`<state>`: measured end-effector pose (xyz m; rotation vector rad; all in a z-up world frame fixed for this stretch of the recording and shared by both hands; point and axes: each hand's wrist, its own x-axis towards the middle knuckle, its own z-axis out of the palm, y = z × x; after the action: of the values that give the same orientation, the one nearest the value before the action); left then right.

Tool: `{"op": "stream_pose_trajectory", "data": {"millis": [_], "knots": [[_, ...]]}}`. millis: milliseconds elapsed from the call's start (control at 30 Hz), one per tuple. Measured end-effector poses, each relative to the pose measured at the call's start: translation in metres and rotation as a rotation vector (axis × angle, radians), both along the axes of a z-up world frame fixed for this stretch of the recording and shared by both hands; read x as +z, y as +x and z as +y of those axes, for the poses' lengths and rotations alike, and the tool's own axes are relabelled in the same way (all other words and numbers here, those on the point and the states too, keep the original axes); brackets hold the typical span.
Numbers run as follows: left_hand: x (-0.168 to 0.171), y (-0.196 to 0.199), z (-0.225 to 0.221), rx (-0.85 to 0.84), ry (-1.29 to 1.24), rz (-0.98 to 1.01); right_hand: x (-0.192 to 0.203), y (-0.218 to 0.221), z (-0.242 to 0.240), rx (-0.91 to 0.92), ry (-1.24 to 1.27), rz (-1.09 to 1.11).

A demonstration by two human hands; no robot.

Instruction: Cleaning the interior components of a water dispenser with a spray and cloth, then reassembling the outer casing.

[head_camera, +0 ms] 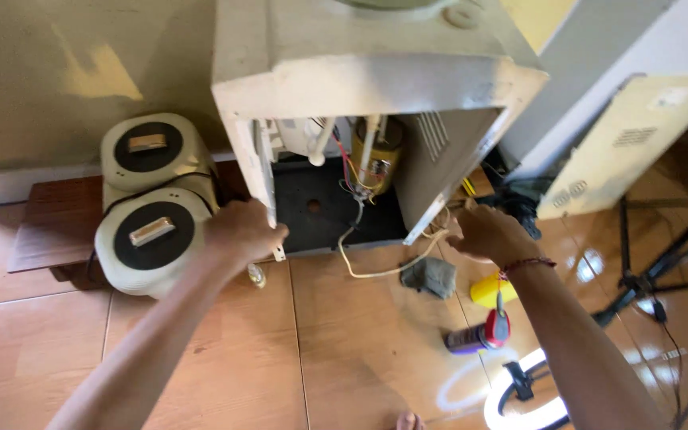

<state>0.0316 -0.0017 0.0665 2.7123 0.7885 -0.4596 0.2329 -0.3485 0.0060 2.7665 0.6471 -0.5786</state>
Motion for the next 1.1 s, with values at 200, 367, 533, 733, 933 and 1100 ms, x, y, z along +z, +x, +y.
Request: {"op": "stream_pose_trajectory", "data": {"millis": [200,367,533,733,933,1100], "knots": [[-0.004,0.004,-0.003,-0.039,0.118,0.098,0.023,-0.030,-0.003,-0.026,0.046,-0.017],[-0.056,0.017,-0.006,-0.016,0.104,0.084,0.036,-0.052,0.013,-0.012,0.209,0.086],[-0.098,0.002,-0.009,0.102,0.064,-0.001,-0.040,-0.082,0.069,0.228,0.326,0.349],[-0.090,-0.047,0.004,0.209,0.295,-0.386,-0.044,-0.160,0.180,0.638,0.475,0.504],[-0.095,-0.106,0.054,0.386,0.358,-0.687,-0.030,-0.203,0.278,0.173,1.017,0.890],[-0.117,-0.124,0.079,0.467,0.072,-0.584,-0.086,-0.192,0.342,-0.082,1.096,0.792]]}}
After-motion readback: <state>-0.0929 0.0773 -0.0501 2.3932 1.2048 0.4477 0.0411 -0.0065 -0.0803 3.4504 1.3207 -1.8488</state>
